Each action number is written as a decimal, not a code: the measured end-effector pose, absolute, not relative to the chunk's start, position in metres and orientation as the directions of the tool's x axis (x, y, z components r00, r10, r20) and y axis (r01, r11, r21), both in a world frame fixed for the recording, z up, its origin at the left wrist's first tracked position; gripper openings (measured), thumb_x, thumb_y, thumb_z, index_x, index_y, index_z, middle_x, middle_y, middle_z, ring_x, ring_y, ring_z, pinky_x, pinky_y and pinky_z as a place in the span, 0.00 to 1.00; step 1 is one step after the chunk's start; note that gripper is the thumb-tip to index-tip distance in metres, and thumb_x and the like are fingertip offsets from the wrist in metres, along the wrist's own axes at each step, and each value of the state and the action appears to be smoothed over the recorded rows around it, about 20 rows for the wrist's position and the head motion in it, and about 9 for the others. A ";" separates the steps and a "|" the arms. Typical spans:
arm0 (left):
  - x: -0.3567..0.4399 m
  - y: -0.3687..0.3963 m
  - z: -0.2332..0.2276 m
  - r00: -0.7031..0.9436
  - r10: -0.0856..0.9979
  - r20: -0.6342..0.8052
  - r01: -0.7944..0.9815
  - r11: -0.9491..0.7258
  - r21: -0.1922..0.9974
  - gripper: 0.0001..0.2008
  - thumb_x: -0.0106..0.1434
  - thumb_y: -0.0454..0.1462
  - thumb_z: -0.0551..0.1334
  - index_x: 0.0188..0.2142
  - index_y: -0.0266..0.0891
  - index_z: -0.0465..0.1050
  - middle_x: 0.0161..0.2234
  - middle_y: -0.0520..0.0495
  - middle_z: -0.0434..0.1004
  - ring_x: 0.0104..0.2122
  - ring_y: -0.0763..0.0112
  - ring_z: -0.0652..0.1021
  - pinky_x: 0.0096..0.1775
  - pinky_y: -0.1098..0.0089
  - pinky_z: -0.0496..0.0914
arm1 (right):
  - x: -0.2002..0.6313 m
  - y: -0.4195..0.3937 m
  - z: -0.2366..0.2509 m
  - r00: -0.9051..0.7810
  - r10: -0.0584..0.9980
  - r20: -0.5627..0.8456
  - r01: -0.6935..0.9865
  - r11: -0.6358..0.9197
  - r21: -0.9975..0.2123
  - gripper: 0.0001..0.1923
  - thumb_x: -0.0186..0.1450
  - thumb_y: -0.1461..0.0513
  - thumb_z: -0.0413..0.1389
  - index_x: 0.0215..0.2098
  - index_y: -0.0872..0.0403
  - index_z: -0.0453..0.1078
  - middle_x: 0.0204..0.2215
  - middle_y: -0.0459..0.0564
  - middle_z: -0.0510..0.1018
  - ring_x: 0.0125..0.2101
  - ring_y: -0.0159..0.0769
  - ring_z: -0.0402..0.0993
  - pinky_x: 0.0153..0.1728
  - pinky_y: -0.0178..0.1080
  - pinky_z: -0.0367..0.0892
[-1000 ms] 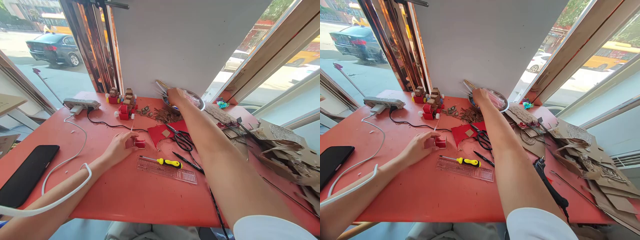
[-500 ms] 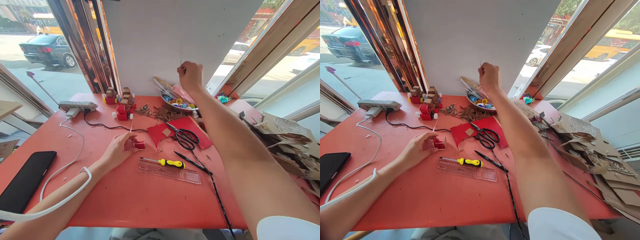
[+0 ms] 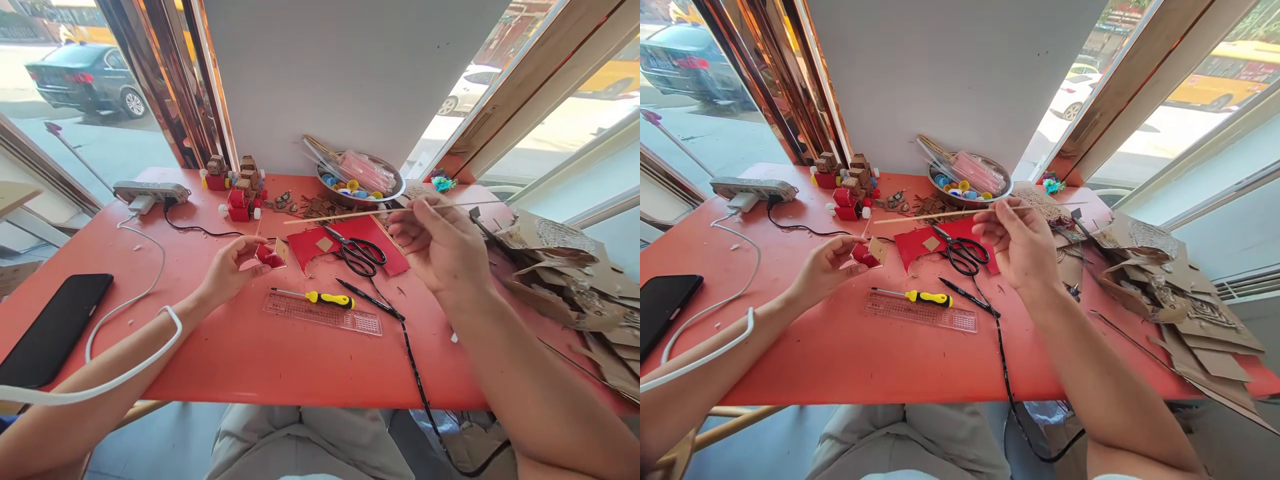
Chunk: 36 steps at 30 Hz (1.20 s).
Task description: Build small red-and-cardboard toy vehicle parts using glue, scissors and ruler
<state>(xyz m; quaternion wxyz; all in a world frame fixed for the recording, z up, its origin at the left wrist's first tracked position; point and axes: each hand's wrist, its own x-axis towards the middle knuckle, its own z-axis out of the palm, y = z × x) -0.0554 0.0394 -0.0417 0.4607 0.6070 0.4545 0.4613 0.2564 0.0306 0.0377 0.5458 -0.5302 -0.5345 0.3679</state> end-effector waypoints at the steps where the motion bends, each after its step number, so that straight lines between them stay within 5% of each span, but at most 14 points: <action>1: -0.055 0.039 -0.041 0.162 0.977 0.138 0.120 -0.158 0.980 0.28 0.46 0.50 0.79 0.42 0.42 0.76 0.42 0.42 0.87 0.47 0.56 0.86 0.56 0.54 0.79 | 0.256 0.024 0.030 0.150 0.972 0.180 0.153 0.157 -0.976 0.17 0.66 0.44 0.63 0.34 0.44 0.66 0.32 0.47 0.86 0.39 0.44 0.88 0.33 0.43 0.82; 14: -0.056 0.036 -0.043 0.144 0.965 0.218 -0.045 -0.214 0.976 0.24 0.46 0.43 0.83 0.41 0.42 0.81 0.42 0.45 0.88 0.41 0.62 0.86 0.48 0.62 0.82 | 0.255 0.011 0.006 0.133 0.951 0.279 -0.101 0.293 -0.951 0.22 0.57 0.43 0.74 0.31 0.45 0.71 0.24 0.43 0.85 0.21 0.39 0.82 0.21 0.39 0.78; 26: -0.055 0.034 -0.038 0.079 0.962 0.260 -0.024 -0.259 0.966 0.20 0.45 0.36 0.81 0.39 0.43 0.83 0.35 0.50 0.86 0.37 0.67 0.84 0.48 0.64 0.80 | 0.239 -0.005 0.015 0.112 0.868 0.484 0.020 0.485 -0.874 0.20 0.60 0.43 0.72 0.32 0.45 0.72 0.25 0.42 0.86 0.23 0.43 0.85 0.27 0.46 0.83; 36: -0.059 0.035 -0.042 0.165 0.946 0.279 -0.065 -0.272 0.960 0.23 0.47 0.39 0.82 0.44 0.44 0.84 0.38 0.48 0.86 0.39 0.65 0.85 0.48 0.62 0.81 | 0.247 0.008 0.005 0.059 0.976 0.211 -0.076 0.216 -0.973 0.26 0.53 0.41 0.75 0.30 0.47 0.71 0.26 0.43 0.85 0.21 0.35 0.80 0.23 0.37 0.77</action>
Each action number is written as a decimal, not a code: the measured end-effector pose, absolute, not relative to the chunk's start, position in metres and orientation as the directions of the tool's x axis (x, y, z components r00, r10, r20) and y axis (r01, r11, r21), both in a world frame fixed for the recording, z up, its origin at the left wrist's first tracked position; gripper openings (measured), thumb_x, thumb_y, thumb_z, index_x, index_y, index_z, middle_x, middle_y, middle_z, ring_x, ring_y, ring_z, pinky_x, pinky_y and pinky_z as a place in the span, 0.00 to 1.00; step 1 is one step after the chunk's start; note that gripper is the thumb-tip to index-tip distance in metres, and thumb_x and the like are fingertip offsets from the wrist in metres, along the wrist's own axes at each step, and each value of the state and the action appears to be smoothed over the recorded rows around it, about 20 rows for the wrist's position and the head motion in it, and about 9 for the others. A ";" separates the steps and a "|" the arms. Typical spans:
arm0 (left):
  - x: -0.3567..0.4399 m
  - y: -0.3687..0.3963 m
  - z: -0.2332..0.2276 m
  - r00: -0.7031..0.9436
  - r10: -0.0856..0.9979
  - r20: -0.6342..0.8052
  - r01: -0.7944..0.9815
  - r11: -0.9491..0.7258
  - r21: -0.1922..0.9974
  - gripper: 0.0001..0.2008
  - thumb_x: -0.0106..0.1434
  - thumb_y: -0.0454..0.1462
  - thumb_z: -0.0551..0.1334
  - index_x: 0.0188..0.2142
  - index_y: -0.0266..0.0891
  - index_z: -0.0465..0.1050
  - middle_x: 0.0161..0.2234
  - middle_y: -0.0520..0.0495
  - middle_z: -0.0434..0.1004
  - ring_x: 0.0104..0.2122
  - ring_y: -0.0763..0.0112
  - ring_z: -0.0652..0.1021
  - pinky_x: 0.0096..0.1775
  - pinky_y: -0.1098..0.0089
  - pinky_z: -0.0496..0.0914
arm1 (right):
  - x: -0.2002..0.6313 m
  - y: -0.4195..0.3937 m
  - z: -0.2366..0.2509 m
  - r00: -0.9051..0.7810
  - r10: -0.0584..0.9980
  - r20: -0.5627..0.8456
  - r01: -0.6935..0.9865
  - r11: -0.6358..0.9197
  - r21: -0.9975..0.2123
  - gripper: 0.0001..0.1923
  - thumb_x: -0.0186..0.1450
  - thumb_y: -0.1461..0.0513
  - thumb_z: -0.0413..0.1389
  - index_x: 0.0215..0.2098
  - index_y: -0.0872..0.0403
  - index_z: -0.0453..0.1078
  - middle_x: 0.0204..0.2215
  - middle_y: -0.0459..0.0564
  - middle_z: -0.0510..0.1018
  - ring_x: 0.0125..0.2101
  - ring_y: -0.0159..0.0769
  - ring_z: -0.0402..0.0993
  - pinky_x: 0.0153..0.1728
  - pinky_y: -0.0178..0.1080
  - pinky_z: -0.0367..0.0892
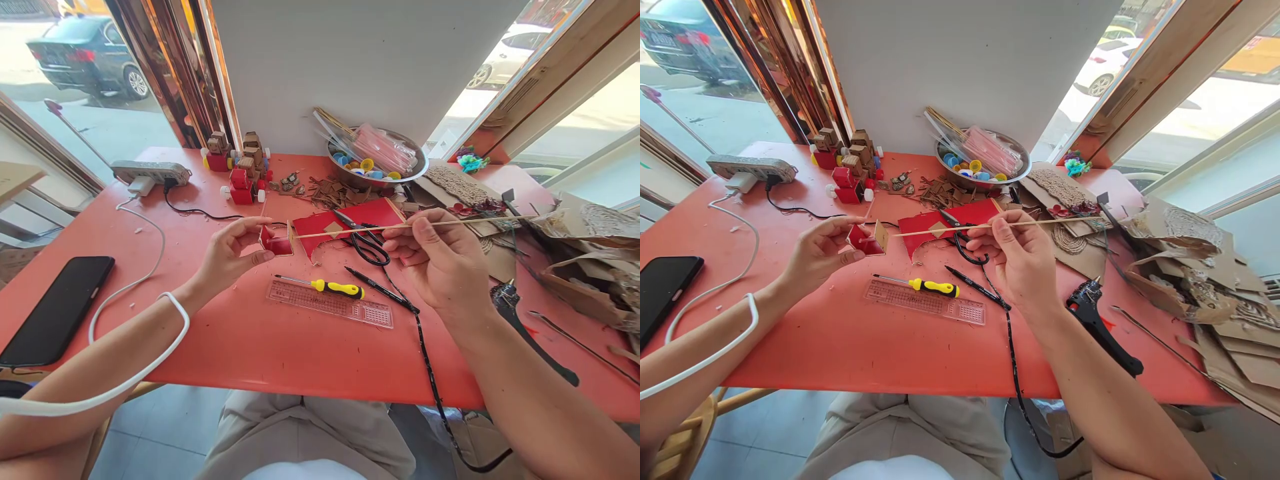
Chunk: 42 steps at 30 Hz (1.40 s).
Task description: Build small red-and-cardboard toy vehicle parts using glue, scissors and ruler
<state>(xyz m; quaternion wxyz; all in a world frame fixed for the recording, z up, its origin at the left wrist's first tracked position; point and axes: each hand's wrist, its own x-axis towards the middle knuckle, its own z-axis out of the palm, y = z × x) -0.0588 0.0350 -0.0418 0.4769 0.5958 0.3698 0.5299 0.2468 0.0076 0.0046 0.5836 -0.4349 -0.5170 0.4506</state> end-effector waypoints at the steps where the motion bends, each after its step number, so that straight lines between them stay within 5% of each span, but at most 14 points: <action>1: -0.058 0.035 -0.044 0.172 0.937 0.304 -0.050 -0.300 0.953 0.23 0.48 0.38 0.82 0.44 0.44 0.84 0.38 0.48 0.86 0.39 0.66 0.84 0.48 0.64 0.81 | 0.245 0.008 0.003 0.036 0.986 0.164 -0.100 0.167 -0.981 0.26 0.53 0.42 0.76 0.30 0.48 0.71 0.25 0.43 0.85 0.21 0.34 0.80 0.25 0.36 0.78; 10: -0.055 0.030 -0.051 0.176 0.884 0.434 0.040 -0.446 0.894 0.22 0.53 0.45 0.81 0.45 0.43 0.82 0.44 0.44 0.87 0.38 0.66 0.85 0.44 0.65 0.82 | 0.228 0.003 -0.002 -0.055 0.992 -0.112 -0.266 -0.123 -0.956 0.26 0.43 0.47 0.82 0.27 0.49 0.76 0.26 0.40 0.86 0.24 0.28 0.82 0.36 0.31 0.83; 26: -0.051 0.028 -0.042 0.151 0.947 0.284 0.053 -0.294 0.954 0.28 0.49 0.51 0.81 0.46 0.42 0.81 0.47 0.41 0.86 0.38 0.62 0.85 0.45 0.61 0.81 | 0.236 0.012 -0.019 -0.089 0.989 -0.120 -0.293 -0.141 -0.946 0.22 0.47 0.48 0.80 0.29 0.48 0.77 0.30 0.43 0.88 0.30 0.31 0.86 0.36 0.31 0.84; 34: -0.058 0.032 -0.034 0.142 0.939 0.313 0.277 -0.341 0.898 0.21 0.61 0.55 0.69 0.25 0.44 0.72 0.23 0.51 0.73 0.25 0.68 0.74 0.31 0.68 0.71 | 0.234 0.009 -0.021 -0.047 0.998 -0.050 -0.250 -0.060 -0.966 0.21 0.54 0.47 0.77 0.30 0.48 0.74 0.32 0.44 0.88 0.32 0.35 0.87 0.38 0.37 0.86; 39: -0.059 0.032 -0.031 0.199 0.943 0.268 0.298 -0.319 0.900 0.22 0.60 0.56 0.69 0.21 0.44 0.71 0.18 0.52 0.68 0.21 0.70 0.68 0.26 0.69 0.66 | 0.231 0.009 -0.020 -0.057 0.996 -0.072 -0.247 -0.084 -0.965 0.25 0.50 0.45 0.78 0.31 0.48 0.73 0.29 0.43 0.86 0.30 0.34 0.85 0.37 0.36 0.84; 42: -0.060 0.034 -0.031 0.191 0.948 0.255 0.270 -0.301 0.914 0.23 0.61 0.56 0.70 0.21 0.44 0.71 0.18 0.51 0.69 0.21 0.69 0.68 0.26 0.68 0.66 | 0.237 0.012 -0.018 -0.051 0.999 -0.016 -0.102 -0.021 -0.995 0.24 0.54 0.43 0.75 0.35 0.48 0.73 0.32 0.46 0.86 0.30 0.37 0.84 0.36 0.41 0.83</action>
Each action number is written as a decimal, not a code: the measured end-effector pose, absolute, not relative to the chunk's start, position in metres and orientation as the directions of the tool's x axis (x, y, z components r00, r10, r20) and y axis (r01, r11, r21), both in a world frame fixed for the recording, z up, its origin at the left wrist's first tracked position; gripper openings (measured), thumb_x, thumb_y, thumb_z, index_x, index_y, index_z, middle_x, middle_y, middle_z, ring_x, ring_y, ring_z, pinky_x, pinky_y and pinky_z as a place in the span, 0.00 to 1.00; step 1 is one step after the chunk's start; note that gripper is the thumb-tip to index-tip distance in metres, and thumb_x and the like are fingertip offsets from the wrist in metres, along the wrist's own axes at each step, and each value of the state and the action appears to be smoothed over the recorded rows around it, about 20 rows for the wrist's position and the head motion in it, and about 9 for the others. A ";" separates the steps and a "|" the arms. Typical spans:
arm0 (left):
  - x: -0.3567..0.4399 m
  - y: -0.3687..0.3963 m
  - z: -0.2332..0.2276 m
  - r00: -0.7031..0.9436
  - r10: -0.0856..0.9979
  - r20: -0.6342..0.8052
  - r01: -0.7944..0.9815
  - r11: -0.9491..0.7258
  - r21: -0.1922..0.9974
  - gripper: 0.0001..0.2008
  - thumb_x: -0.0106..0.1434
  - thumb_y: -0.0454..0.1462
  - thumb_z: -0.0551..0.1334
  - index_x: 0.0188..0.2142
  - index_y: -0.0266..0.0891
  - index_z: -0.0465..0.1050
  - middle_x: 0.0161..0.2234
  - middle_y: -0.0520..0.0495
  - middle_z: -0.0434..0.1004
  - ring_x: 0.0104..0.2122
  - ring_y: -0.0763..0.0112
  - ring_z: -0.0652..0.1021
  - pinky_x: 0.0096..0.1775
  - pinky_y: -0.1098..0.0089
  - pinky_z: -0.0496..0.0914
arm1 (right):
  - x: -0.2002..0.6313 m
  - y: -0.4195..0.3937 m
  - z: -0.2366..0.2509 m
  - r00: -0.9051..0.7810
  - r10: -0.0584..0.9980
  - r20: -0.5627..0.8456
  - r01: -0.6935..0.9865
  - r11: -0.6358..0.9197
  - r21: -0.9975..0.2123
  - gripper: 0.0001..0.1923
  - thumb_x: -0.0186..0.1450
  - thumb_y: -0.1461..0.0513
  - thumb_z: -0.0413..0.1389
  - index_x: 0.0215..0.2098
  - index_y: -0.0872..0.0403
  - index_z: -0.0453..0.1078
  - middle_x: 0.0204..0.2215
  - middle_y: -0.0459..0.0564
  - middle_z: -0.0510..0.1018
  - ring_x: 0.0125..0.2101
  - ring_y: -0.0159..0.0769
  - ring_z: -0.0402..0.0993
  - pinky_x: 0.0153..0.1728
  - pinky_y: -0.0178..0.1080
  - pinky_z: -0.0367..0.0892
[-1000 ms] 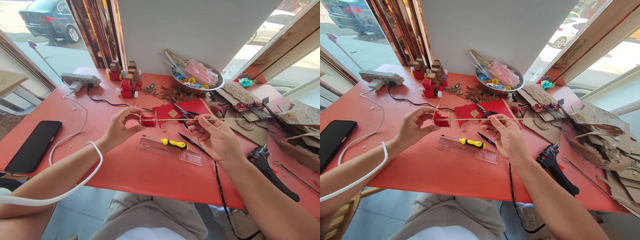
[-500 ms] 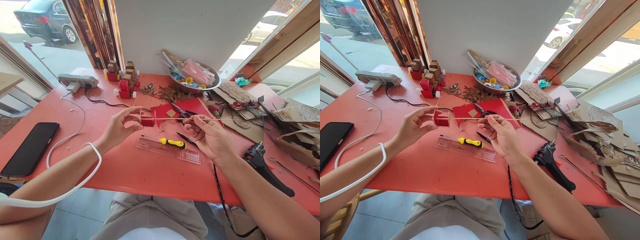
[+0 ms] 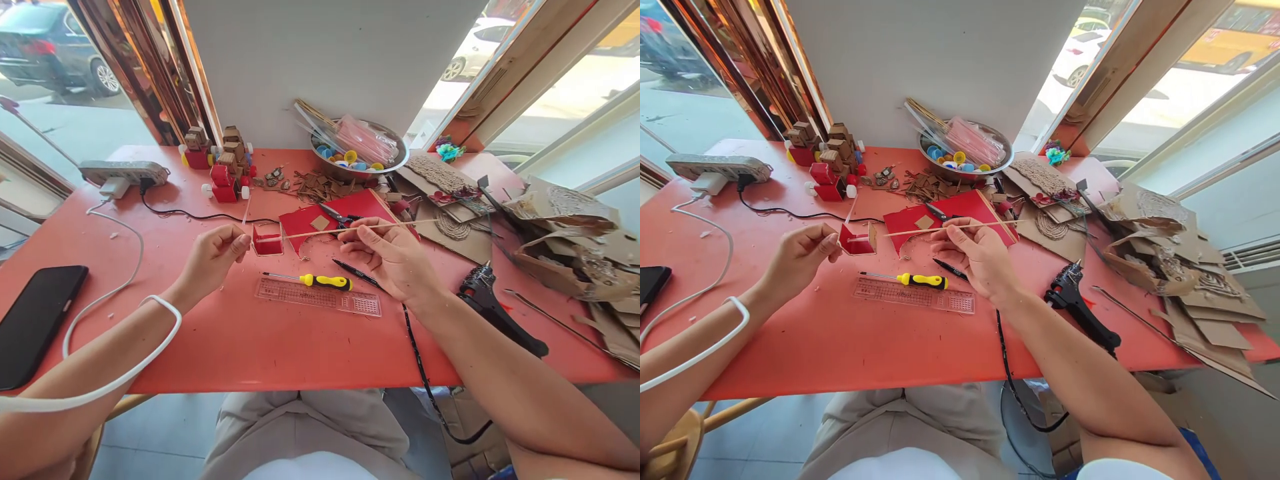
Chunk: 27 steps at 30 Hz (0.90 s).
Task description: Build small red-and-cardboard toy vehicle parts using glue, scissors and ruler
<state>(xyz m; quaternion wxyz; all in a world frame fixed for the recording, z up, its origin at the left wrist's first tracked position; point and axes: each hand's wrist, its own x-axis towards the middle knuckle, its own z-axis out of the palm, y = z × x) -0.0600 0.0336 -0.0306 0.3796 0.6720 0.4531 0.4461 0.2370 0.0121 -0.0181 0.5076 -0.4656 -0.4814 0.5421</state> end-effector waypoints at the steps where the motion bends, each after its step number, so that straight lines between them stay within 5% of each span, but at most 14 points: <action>1: -0.060 0.034 -0.030 0.190 0.947 0.258 0.258 -0.302 0.918 0.23 0.61 0.56 0.70 0.21 0.44 0.71 0.18 0.51 0.69 0.21 0.69 0.69 0.27 0.68 0.67 | 0.241 0.014 -0.017 -0.033 0.999 0.037 0.005 0.038 -0.999 0.23 0.57 0.44 0.73 0.36 0.48 0.73 0.33 0.47 0.86 0.30 0.39 0.84 0.36 0.44 0.83; 3: -0.061 0.035 -0.027 0.178 0.947 0.266 0.237 -0.304 0.923 0.23 0.62 0.56 0.70 0.21 0.44 0.71 0.19 0.51 0.69 0.21 0.69 0.69 0.28 0.67 0.68 | 0.250 0.018 -0.016 -0.001 0.983 0.185 0.320 0.176 -0.931 0.16 0.62 0.49 0.69 0.38 0.48 0.74 0.36 0.50 0.86 0.34 0.43 0.84 0.41 0.49 0.81; 7: -0.060 0.037 -0.024 0.128 0.951 0.281 0.215 -0.303 0.928 0.23 0.60 0.57 0.71 0.21 0.44 0.71 0.19 0.51 0.69 0.21 0.70 0.67 0.28 0.67 0.67 | 0.259 0.025 -0.016 -0.057 0.969 0.242 0.846 0.175 -0.504 0.03 0.66 0.60 0.64 0.38 0.49 0.75 0.44 0.59 0.85 0.51 0.57 0.79 0.57 0.59 0.72; 11: -0.060 0.037 -0.025 0.099 0.954 0.283 0.216 -0.298 0.930 0.23 0.59 0.55 0.71 0.20 0.44 0.71 0.18 0.51 0.69 0.21 0.70 0.67 0.28 0.68 0.67 | 0.253 0.028 -0.021 -0.061 0.991 0.120 0.952 0.094 -0.293 0.08 0.67 0.64 0.61 0.45 0.55 0.76 0.48 0.66 0.84 0.53 0.61 0.78 0.56 0.58 0.70; 14: -0.059 0.039 -0.028 0.071 0.960 0.272 0.192 -0.281 0.940 0.22 0.58 0.55 0.71 0.21 0.44 0.72 0.19 0.51 0.70 0.21 0.70 0.68 0.27 0.68 0.66 | 0.254 0.028 -0.023 -0.097 0.986 0.133 0.958 0.129 -0.255 0.03 0.67 0.62 0.61 0.39 0.52 0.76 0.41 0.62 0.86 0.46 0.58 0.81 0.47 0.54 0.72; 19: -0.059 0.041 -0.032 0.032 0.968 0.250 0.131 -0.253 0.959 0.23 0.56 0.55 0.73 0.20 0.44 0.72 0.19 0.50 0.70 0.21 0.71 0.69 0.27 0.68 0.67 | 0.267 0.021 -0.012 -0.118 0.979 0.164 0.922 0.169 -0.347 0.04 0.65 0.59 0.62 0.31 0.47 0.74 0.31 0.55 0.84 0.34 0.51 0.80 0.33 0.46 0.68; 27: -0.059 0.042 -0.037 0.003 0.993 0.120 0.024 -0.120 0.993 0.23 0.53 0.57 0.74 0.24 0.41 0.74 0.23 0.50 0.74 0.25 0.69 0.76 0.33 0.65 0.77 | 0.258 0.003 0.021 -0.406 0.911 -0.073 0.504 0.156 -0.850 0.18 0.62 0.45 0.67 0.35 0.48 0.73 0.25 0.45 0.78 0.24 0.36 0.71 0.25 0.38 0.65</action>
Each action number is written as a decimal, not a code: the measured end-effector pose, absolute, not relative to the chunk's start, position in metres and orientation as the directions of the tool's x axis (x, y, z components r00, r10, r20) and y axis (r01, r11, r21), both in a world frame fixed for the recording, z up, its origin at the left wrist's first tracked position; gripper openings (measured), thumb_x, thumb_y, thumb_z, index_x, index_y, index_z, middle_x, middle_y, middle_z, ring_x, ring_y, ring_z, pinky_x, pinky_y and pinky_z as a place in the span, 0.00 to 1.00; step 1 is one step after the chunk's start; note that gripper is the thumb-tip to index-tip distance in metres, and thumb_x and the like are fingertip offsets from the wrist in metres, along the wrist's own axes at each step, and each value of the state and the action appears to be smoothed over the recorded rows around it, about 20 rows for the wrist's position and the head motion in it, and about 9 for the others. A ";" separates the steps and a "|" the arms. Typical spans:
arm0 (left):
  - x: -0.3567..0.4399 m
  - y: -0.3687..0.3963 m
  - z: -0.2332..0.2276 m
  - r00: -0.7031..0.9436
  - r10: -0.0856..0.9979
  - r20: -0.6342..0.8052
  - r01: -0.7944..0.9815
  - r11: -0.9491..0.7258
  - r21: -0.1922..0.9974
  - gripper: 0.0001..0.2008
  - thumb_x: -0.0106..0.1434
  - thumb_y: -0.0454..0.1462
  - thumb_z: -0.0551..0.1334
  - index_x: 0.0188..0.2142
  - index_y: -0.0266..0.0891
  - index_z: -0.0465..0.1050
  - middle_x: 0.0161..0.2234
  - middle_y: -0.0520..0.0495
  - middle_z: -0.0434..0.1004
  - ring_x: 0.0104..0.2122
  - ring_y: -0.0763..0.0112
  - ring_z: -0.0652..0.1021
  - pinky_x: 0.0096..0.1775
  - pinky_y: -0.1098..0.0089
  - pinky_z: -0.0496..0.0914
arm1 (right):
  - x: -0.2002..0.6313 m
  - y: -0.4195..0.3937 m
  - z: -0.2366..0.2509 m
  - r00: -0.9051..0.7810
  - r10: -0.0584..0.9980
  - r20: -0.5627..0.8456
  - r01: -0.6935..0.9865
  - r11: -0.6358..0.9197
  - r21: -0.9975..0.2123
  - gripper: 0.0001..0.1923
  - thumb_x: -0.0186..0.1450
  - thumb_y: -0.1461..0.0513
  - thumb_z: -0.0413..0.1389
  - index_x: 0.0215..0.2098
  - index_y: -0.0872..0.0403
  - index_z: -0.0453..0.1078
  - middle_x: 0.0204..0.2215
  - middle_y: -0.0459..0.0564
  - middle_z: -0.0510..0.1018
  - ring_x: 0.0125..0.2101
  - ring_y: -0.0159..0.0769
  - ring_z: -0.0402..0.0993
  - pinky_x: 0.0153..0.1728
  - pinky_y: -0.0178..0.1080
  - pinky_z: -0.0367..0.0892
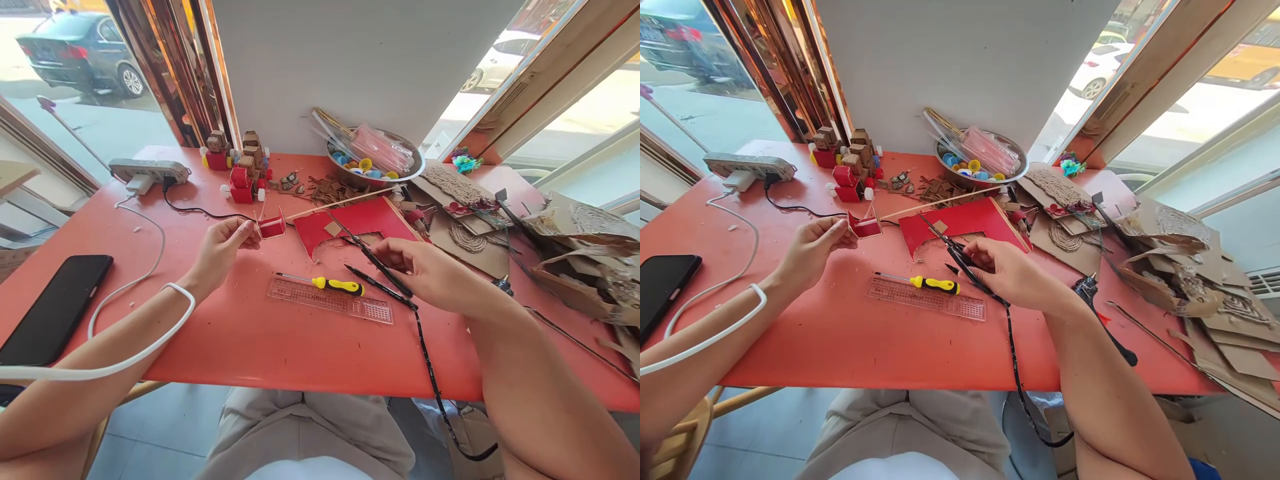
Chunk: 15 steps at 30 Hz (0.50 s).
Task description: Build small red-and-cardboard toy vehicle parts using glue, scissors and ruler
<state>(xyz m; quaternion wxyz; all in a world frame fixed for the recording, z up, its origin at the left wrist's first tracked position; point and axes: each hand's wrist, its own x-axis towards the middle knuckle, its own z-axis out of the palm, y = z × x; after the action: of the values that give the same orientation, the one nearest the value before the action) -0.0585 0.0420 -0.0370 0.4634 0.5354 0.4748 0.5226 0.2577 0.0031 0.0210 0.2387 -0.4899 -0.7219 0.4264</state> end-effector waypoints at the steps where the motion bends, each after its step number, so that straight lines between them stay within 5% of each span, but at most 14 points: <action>1: -0.058 0.042 -0.037 0.005 0.994 0.105 0.018 -0.105 0.994 0.23 0.53 0.56 0.75 0.25 0.41 0.74 0.23 0.50 0.74 0.25 0.68 0.77 0.34 0.64 0.78 | 0.255 0.001 0.023 -0.448 0.889 -0.092 0.463 0.143 -0.875 0.20 0.61 0.43 0.67 0.35 0.48 0.72 0.25 0.45 0.77 0.24 0.35 0.69 0.24 0.37 0.65; 10: -0.057 0.038 -0.034 0.026 0.997 0.068 -0.019 -0.068 0.998 0.23 0.49 0.56 0.78 0.25 0.41 0.76 0.23 0.51 0.76 0.24 0.71 0.76 0.35 0.65 0.80 | 0.242 -0.014 0.023 -0.610 0.779 -0.147 0.469 0.205 -0.859 0.38 0.62 0.26 0.52 0.36 0.51 0.70 0.29 0.47 0.73 0.27 0.34 0.65 0.26 0.38 0.65; 15: -0.057 0.036 -0.033 0.050 0.998 0.041 -0.060 -0.038 0.998 0.22 0.50 0.55 0.78 0.25 0.41 0.77 0.23 0.50 0.76 0.26 0.69 0.77 0.35 0.65 0.78 | 0.236 -0.014 0.027 -0.622 0.763 -0.178 0.462 0.174 -0.870 0.40 0.60 0.23 0.48 0.31 0.50 0.65 0.25 0.44 0.68 0.24 0.32 0.61 0.21 0.36 0.60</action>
<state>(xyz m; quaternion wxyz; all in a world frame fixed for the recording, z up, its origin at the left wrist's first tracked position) -0.0568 0.0363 -0.0330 0.5172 0.5075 0.4622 0.5112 0.2360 -0.0136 0.0267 0.1513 -0.4077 -0.7511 0.4968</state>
